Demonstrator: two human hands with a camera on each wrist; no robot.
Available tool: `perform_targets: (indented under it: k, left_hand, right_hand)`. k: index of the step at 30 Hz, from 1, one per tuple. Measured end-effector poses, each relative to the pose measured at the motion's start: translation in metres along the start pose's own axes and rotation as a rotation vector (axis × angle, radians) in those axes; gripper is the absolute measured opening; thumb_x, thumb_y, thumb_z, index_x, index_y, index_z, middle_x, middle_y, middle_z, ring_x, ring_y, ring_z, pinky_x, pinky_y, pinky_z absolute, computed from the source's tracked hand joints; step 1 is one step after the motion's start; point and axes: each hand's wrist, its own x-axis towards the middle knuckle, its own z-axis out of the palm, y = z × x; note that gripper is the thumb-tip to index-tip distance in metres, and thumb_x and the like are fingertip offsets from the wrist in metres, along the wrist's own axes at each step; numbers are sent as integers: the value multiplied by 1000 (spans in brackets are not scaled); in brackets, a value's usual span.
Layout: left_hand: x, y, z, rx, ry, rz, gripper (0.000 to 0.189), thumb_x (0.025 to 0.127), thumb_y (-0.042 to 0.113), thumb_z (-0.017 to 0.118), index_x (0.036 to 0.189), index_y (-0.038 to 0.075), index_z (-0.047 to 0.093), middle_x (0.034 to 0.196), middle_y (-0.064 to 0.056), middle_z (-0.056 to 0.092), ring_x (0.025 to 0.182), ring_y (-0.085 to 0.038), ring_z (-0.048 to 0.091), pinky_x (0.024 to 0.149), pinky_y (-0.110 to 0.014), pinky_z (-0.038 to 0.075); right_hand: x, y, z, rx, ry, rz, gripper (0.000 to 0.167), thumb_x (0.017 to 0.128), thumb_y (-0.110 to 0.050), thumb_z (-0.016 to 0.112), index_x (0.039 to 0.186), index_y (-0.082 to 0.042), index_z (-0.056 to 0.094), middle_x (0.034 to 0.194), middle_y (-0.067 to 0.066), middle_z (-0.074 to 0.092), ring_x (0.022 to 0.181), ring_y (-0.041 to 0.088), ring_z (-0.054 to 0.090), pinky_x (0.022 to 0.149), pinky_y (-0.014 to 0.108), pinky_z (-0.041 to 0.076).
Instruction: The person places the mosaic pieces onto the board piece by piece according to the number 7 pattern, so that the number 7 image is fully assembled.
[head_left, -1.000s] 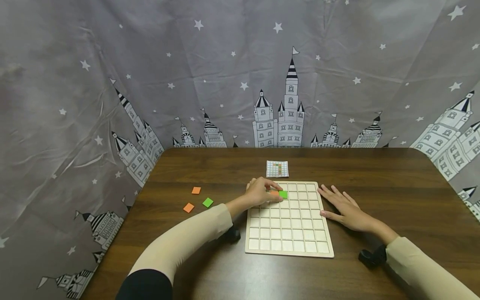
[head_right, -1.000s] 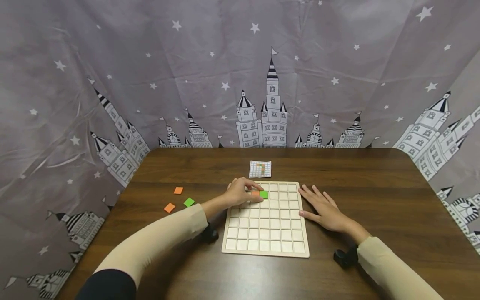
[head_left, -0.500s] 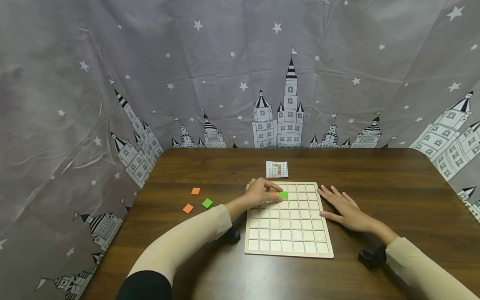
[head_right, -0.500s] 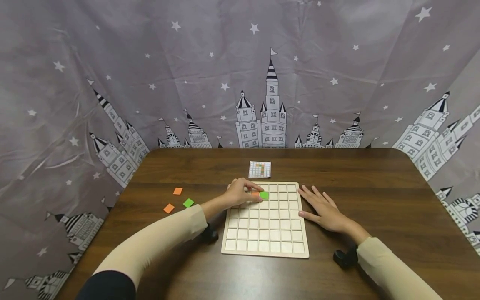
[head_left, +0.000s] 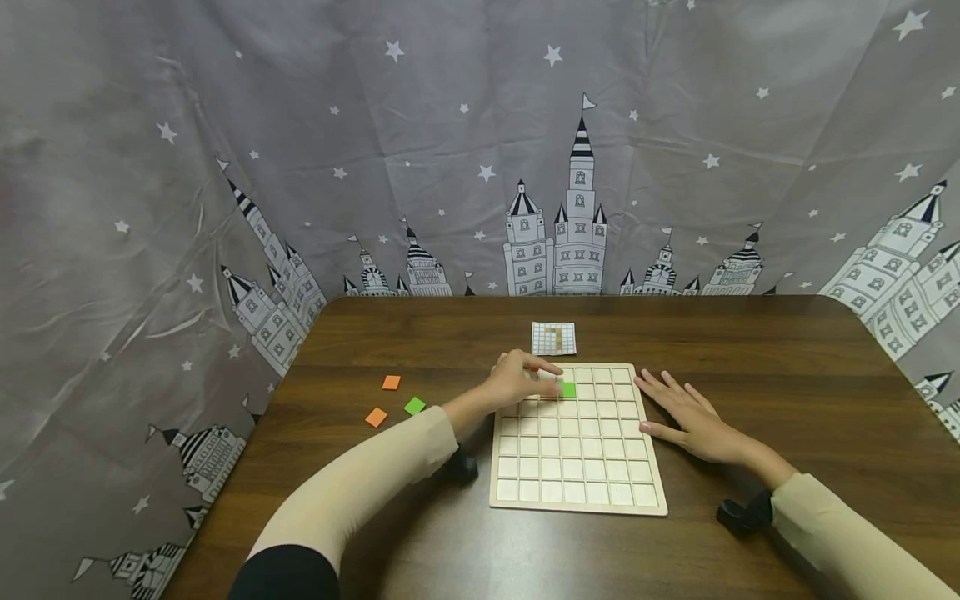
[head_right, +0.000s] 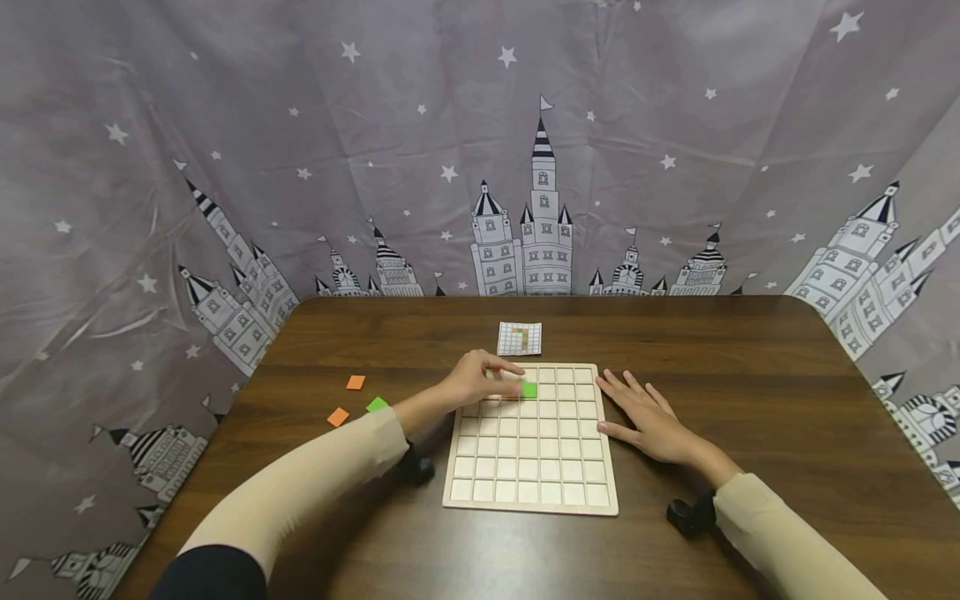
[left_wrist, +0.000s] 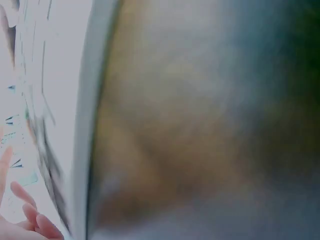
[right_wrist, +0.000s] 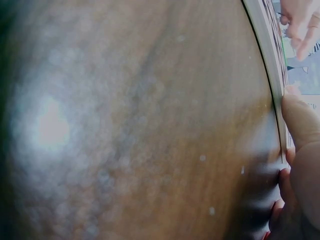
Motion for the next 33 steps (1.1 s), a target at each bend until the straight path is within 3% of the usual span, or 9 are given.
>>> perform_targets:
  k: [4,7,10,14,16,18,22,28,33]
  left_hand:
    - [1,6,-13,-67,-24,35,33,86,22,81,116,10,76,133,-8,63,121,-28,53,103,-46,41]
    - [0,9,-25,-86,-41,58,35,89,22,78,121,7,73,131,-9,64,90,-20,60,84,-35,49]
    - [-3,11,-41,-68,-29,91,35,89,22,78,121,8,73,129,-8,65,73,-12,45,69,-30,42]
    - [-10,9,-61,-34,8,130,31,89,22,78,118,10,75,124,-3,68,85,-12,46,72,-28,37]
    - [-13,7,-71,-30,15,131,31,89,22,78,118,11,75,122,-1,69,86,-21,45,72,-30,34]
    - [-18,4,-81,-35,17,120,31,89,23,78,118,11,75,123,1,68,100,-22,49,80,-31,35]
    - [-26,-2,-99,-47,23,99,34,89,25,78,119,12,75,125,2,66,107,-26,48,85,-36,35]
    - [-39,-13,-122,-40,8,62,32,89,27,78,119,17,75,126,3,66,96,-23,44,82,-37,36]
    - [-50,-27,-138,-31,-3,42,32,90,24,77,120,13,74,126,-2,65,91,-23,41,78,-38,34]
  right_hand:
    - [0,0,0,1,3,1,71,99,-32,62,156,-3,30,159,26,21,144,52,10,108,70,5]
    - [0,2,0,0,0,7,72,99,-33,62,156,-3,29,160,26,20,145,52,9,108,71,5]
    - [0,2,0,-1,1,9,72,99,-33,62,156,-3,29,160,26,20,145,52,9,108,71,5]
    - [0,2,0,-2,2,7,71,99,-33,62,156,-4,30,160,25,21,145,52,9,108,70,5]
    - [0,1,0,0,0,6,71,99,-33,62,156,-4,30,160,25,21,145,51,9,108,70,5]
    - [0,1,0,3,-1,6,71,99,-33,62,156,-4,30,160,25,20,145,51,9,108,70,5]
    - [1,1,0,1,-2,7,71,99,-33,62,156,-4,29,160,24,20,145,51,9,108,70,5]
    - [0,0,0,1,-5,8,72,99,-33,62,156,-4,30,160,25,20,145,51,9,108,70,5]
    - [0,0,0,6,-6,8,72,99,-32,62,156,-4,29,160,25,20,145,52,9,108,71,5]
